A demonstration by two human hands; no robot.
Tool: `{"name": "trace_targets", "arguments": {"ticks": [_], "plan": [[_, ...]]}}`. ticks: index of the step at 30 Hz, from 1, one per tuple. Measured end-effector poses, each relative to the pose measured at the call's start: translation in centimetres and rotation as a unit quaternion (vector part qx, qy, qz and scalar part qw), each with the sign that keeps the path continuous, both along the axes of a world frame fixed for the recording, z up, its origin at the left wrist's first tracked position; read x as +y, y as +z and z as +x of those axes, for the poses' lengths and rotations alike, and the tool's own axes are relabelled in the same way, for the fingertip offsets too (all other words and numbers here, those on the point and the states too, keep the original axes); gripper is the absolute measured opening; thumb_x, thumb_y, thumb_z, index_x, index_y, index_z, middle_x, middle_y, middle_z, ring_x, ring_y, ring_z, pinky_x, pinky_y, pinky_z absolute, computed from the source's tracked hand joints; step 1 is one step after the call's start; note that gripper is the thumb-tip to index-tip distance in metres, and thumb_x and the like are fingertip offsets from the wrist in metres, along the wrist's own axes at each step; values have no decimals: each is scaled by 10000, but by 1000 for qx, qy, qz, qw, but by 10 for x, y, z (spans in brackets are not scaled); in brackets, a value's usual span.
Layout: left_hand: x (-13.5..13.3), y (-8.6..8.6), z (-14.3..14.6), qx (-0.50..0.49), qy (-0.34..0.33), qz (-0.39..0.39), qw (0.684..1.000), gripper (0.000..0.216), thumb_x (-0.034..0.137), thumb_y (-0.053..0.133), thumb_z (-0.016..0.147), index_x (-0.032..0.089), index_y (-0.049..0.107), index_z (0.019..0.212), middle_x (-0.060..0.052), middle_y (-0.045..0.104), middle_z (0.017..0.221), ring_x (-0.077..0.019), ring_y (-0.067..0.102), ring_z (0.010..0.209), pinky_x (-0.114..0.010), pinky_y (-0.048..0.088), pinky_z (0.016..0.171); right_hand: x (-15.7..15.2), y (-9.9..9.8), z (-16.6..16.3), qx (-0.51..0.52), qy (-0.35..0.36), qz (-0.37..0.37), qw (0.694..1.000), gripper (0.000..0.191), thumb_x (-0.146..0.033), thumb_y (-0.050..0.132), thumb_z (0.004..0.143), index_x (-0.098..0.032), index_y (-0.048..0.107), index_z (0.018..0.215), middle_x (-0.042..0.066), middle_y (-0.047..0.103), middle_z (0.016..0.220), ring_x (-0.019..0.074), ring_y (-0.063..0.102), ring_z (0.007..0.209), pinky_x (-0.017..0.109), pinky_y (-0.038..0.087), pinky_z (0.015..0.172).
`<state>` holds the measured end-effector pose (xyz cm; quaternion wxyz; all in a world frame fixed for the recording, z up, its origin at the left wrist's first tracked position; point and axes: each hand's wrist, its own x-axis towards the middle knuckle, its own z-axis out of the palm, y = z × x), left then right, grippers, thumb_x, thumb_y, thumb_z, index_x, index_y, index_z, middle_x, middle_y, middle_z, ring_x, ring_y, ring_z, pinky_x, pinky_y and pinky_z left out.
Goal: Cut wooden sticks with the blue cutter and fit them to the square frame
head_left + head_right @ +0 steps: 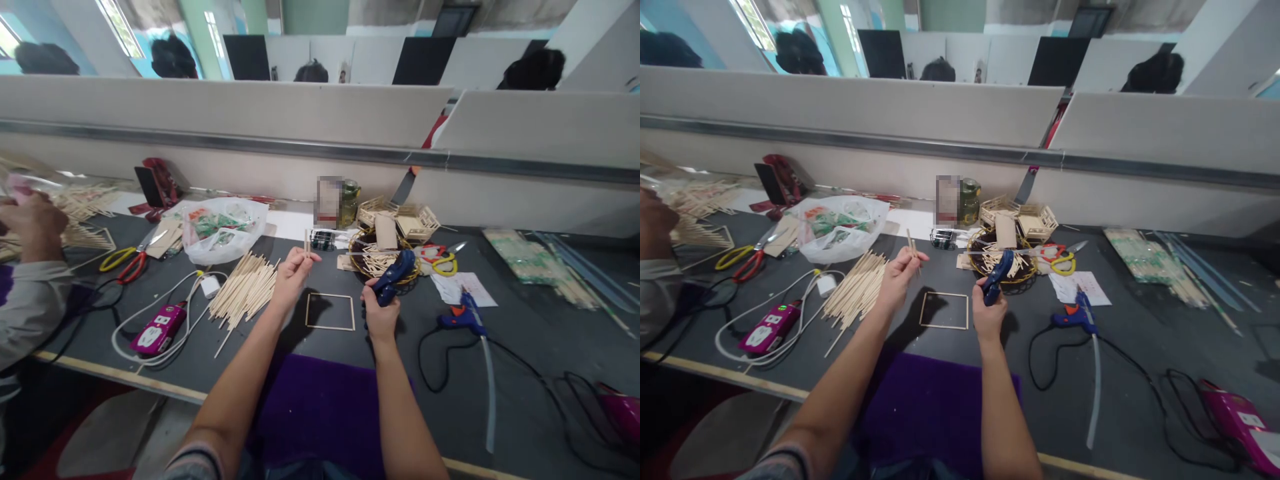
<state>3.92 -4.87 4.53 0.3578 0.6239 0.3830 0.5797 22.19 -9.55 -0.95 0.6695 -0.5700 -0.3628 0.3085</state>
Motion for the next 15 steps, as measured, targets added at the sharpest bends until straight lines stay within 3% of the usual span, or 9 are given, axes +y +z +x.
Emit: {"name": "trace_targets", "arguments": {"ticks": [3,7,10,15], "plan": [[-9,4,0,147,41,117,981,186,266,546,916,189,715,912,-25,529,800,-140,522,788,-262,432,701,-4,11,-9,130,113,22,985,224,-353,722,693,-193,597,787,-55,551,580,107,524,517,252,444,552],[-20,4,6,261,76,276,922,197,151,512,918,200,690,987,-20,545,811,-112,514,711,-231,410,619,-11,25,-21,258,262,7,930,219,-342,735,715,-195,599,805,-31,593,612,112,546,537,250,459,544],[-25,4,11,290,89,367,879,205,113,514,909,205,670,1005,-21,581,816,-113,533,722,-230,434,642,-13,28,-27,300,293,-6,908,233,-355,757,706,-187,626,801,-8,633,668,118,568,560,243,464,530],[-29,5,17,339,33,411,846,230,123,533,905,193,625,1105,-29,638,814,-126,578,750,-266,478,714,-14,31,-29,362,292,-9,885,263,-349,794,671,-195,644,824,-33,606,628,123,565,527,255,488,515]]}}
